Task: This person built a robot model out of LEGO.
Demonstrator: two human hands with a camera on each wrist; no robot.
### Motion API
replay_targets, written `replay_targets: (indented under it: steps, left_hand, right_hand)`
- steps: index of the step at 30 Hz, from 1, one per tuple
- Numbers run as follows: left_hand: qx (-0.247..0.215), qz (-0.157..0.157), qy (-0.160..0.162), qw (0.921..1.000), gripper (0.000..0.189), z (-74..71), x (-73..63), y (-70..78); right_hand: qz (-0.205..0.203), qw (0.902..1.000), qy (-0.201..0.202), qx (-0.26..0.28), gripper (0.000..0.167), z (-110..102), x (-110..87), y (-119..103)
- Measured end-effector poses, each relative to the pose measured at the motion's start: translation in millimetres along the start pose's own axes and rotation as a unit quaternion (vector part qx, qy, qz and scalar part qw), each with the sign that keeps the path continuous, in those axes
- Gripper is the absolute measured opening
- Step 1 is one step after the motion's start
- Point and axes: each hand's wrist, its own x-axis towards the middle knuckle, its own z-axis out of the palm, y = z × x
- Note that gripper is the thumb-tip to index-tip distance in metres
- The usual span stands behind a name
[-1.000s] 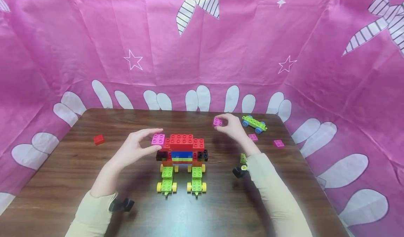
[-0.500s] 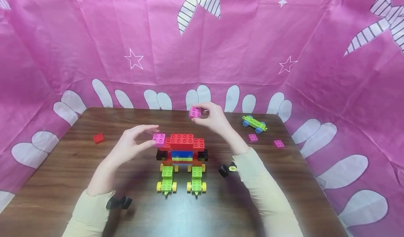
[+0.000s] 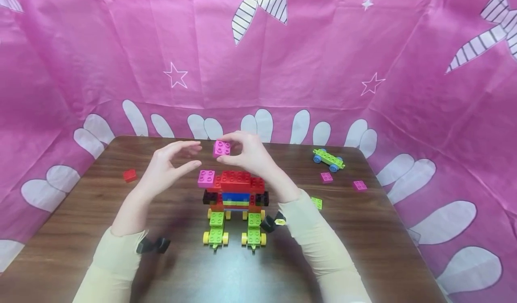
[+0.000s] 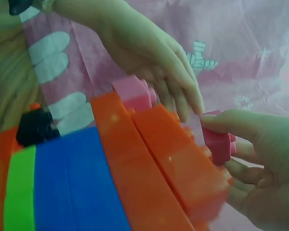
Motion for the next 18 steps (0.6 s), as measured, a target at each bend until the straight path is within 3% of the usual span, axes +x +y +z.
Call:
replay_targets:
  steps: [10, 18]
  left_hand:
    - [-0.012, -0.016, 0.008, 0.9998, 0.049, 4.5, 1.5, 5.7]
    - [0.002, -0.032, 0.001, 0.9995, 0.047, 7.3, -4.1, 2.9]
  right_hand:
    - [0.038, 0.9987, -0.033, 0.002, 0.053, 18, 3.6, -11]
    - [0.029, 0.9985, -0.046, -0.001, 0.052, 26, 4.4, -12]
